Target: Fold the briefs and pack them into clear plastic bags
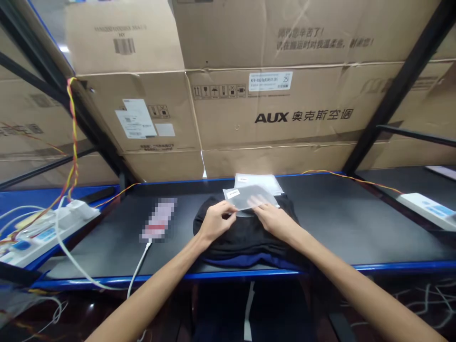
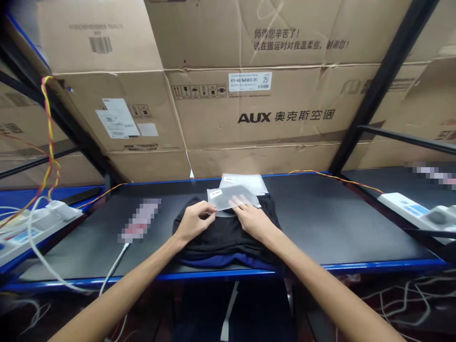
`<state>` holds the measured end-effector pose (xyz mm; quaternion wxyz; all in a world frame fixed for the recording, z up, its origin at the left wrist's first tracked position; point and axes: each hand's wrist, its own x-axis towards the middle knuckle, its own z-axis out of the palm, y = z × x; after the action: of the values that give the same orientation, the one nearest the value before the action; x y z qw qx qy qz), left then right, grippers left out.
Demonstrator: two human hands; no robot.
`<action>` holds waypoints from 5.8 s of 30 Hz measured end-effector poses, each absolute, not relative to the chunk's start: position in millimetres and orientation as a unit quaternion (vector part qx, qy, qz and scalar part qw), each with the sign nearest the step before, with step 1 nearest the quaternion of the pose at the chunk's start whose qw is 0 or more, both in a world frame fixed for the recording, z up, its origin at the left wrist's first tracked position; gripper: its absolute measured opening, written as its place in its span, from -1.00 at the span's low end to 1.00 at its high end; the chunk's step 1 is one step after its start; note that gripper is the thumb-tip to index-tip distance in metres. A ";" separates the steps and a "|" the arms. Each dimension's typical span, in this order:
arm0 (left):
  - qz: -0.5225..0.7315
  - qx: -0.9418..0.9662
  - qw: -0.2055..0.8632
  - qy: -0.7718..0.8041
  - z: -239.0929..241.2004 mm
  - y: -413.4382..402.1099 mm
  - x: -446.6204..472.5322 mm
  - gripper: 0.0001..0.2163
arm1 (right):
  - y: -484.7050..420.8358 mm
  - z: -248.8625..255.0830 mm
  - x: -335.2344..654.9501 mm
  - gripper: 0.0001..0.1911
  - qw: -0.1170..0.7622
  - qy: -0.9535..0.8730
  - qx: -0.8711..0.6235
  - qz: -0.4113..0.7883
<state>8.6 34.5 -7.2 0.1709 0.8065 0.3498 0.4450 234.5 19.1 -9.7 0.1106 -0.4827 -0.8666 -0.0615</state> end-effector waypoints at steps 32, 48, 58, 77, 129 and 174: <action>0.409 0.824 0.133 0.368 -5.4 36.7 0.5 -0.87 | -3.1 -9.8 250.3 -0.59 0.172 -0.878 -0.430 -0.118; 0.310 0.845 0.029 0.435 -8.0 54.0 -16.2 -0.75 | 14.5 -12.7 301.6 -0.65 0.249 -0.873 -0.396 -0.141; 0.275 0.918 -0.049 0.282 2.4 45.4 13.4 -0.78 | 22.3 -20.4 289.8 -0.72 0.276 -0.903 -0.291 -0.153; 0.310 0.932 -0.025 0.189 7.1 47.8 33.5 -0.79 | 14.8 -20.6 286.4 -0.75 0.321 -0.878 -0.342 -0.097; 0.216 0.944 -0.097 0.229 12.2 51.2 -5.9 -0.57 | -12.0 -14.3 280.7 -0.71 0.344 -0.886 -0.303 -0.071; 0.099 0.932 0.087 0.339 -2.6 26.1 -15.3 -0.41 | -6.0 -7.9 273.4 -0.34 0.121 -0.882 -0.437 0.124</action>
<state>-15.3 26.1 -2.6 0.0868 0.9317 0.3386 0.0986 273.4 -6.0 -7.9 0.1213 -0.4373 -0.8824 0.1237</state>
